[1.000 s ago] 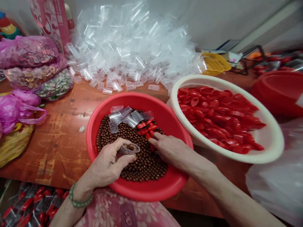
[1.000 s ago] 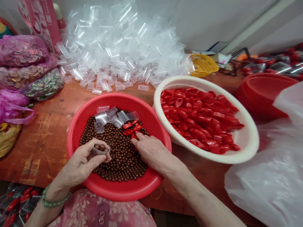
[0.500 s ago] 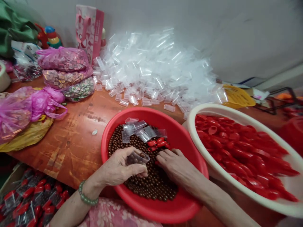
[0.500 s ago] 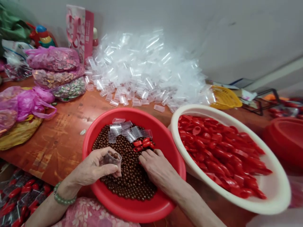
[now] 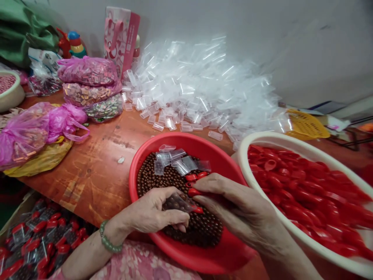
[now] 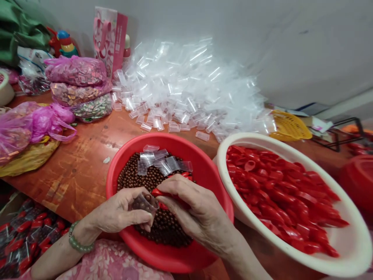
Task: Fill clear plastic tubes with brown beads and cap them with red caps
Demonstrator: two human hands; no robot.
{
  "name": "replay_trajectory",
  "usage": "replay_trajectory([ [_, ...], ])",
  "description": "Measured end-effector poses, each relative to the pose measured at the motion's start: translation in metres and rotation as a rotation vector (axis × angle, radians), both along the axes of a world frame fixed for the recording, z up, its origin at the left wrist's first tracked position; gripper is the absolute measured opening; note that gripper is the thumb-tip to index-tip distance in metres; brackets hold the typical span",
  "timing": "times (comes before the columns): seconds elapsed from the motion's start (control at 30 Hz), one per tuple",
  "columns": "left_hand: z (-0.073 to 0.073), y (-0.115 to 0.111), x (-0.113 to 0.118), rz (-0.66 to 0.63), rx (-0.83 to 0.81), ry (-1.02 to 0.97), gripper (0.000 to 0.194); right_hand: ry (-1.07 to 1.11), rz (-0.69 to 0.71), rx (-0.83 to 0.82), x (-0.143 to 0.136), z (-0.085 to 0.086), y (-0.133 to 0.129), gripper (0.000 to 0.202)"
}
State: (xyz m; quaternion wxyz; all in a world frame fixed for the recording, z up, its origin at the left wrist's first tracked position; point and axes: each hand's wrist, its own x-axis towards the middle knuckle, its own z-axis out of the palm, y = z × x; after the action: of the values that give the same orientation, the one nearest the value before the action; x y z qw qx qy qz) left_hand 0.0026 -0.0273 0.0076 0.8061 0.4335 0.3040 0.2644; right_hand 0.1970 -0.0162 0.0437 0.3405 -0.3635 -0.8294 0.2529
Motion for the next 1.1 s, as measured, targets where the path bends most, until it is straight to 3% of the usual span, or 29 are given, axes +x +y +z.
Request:
replay_trajectory([
  [0.23,-0.006,0.001,0.0,-0.049,-0.033,-0.011,0.019,-0.205,0.168,0.075,-0.005,0.013,0.004,0.029],
  [0.47,-0.005,0.004,-0.002,-0.036,-0.017,0.023,0.013,-0.272,0.29,-0.069,0.016,0.026,0.006,0.032],
  [0.77,-0.005,0.009,-0.001,0.009,-0.028,-0.002,0.012,-0.149,0.111,-0.027,0.017,0.013,0.004,0.029],
  [0.97,-0.004,0.008,0.0,0.015,-0.068,-0.015,0.011,-0.192,0.187,0.045,-0.003,0.017,0.011,0.028],
  [1.1,-0.004,0.009,-0.001,0.014,-0.059,0.01,0.009,-0.27,0.247,-0.005,0.003,0.028,0.014,0.031],
])
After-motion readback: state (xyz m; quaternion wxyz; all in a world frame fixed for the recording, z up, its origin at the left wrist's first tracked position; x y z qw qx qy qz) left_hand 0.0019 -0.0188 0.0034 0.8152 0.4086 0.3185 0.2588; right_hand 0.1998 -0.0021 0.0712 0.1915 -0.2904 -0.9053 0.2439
